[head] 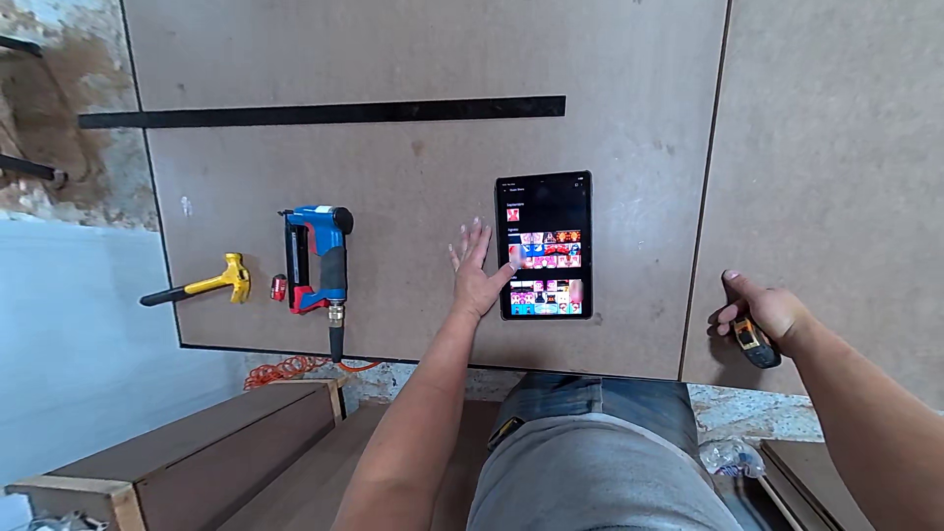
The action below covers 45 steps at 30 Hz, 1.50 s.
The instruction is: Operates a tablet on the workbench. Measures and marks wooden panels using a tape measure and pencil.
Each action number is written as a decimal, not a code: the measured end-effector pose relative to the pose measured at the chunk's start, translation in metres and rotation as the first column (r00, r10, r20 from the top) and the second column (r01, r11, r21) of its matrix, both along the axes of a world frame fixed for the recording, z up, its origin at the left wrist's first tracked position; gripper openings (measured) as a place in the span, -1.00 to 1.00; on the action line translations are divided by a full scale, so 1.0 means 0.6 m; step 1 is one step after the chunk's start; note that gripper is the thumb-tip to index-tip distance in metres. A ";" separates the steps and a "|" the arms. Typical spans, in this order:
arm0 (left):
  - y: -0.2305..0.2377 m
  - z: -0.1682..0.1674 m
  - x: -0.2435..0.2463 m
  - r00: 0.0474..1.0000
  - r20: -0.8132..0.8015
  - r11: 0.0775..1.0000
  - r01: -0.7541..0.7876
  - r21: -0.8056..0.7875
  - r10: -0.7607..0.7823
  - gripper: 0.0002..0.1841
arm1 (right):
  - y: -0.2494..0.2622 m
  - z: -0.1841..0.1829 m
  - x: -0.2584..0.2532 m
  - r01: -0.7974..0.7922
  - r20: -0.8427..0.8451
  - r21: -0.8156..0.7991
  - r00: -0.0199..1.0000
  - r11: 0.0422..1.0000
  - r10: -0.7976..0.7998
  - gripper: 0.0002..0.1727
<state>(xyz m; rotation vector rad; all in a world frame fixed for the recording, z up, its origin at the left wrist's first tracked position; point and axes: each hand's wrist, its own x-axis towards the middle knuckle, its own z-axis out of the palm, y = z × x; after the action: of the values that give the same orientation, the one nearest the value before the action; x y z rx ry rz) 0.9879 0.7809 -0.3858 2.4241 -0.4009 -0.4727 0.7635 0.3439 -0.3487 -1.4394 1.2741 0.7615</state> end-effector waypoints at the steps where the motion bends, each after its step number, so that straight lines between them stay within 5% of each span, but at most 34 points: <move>1: 0.000 0.001 0.001 1.000 -0.002 1.000 0.007 0.007 -0.007 -0.02 | 0.000 0.001 0.001 0.000 -0.003 -0.002 1.000 1.000 0.000 0.01; 45: -0.004 0.005 0.002 1.000 0.006 1.000 0.005 0.005 -0.005 -0.09 | 0.000 0.005 0.002 -0.030 0.004 -0.006 1.000 1.000 0.030 0.02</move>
<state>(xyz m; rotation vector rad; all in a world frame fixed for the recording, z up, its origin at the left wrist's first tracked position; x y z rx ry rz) 0.9888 0.7787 -0.3829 2.4303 -0.4092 -0.4687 0.7647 0.3436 -0.3457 -1.4670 1.2550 0.7755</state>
